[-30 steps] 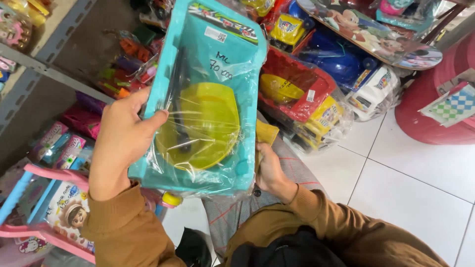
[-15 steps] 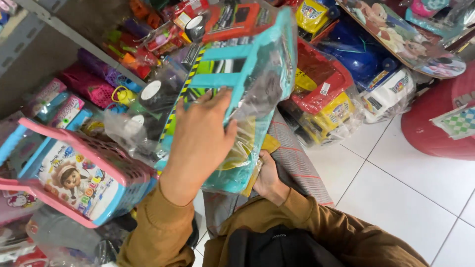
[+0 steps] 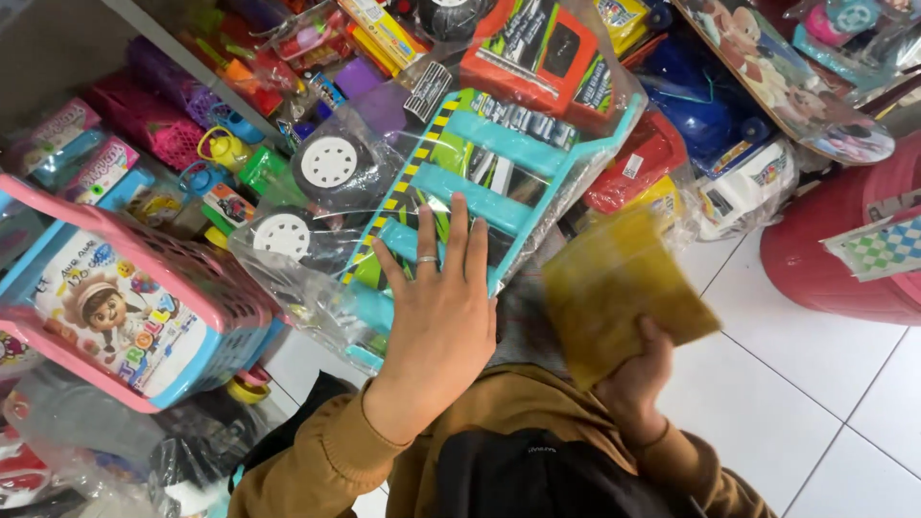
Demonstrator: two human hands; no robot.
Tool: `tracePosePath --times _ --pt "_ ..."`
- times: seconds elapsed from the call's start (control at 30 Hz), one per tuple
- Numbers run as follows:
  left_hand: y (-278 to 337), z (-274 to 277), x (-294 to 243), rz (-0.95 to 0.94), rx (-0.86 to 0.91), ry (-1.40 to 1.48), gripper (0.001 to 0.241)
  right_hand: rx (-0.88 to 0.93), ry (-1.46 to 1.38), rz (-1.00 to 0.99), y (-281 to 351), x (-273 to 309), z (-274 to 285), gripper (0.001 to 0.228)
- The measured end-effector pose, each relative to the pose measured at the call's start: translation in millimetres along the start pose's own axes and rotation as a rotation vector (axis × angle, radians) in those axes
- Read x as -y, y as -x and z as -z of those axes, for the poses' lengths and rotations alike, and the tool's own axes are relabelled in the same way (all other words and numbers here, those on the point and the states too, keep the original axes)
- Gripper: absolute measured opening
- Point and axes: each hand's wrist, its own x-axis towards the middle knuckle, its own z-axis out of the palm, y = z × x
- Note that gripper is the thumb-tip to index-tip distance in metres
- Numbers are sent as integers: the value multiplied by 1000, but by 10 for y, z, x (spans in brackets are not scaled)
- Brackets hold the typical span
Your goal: Cleaning toy trucks wrapped in plastic using a yellow cloth.
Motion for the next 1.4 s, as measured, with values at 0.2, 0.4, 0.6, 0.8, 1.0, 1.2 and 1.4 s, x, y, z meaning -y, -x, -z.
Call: tracePosePath --times 0.2,0.4,0.6,0.8,1.0,1.2,1.4 --pt "62 61 2 -39 -48 0 64 613 910 852 -315 931 -1203 63" --pt "389 -33 -172 -45 -107 -84 49 1362 1794 1027 -581 863 -2238 56" --pt "266 -154 -165 -6 -430 181 71 1251 2033 522 -1330 713 -2593 45" --pt "389 -447 -273 294 -711 305 91 1706 1908 505 -662 363 -2784 58" --pt "438 -731 -301 334 -950 289 83 2084 1738 484 -816 228 -3002 81" --pt "290 -408 -186 431 -967 555 76 1977 1691 687 -796 112 -2980 79" --pt "366 -746 -341 443 -975 439 77 2131 1608 610 -488 -133 -3120 90"
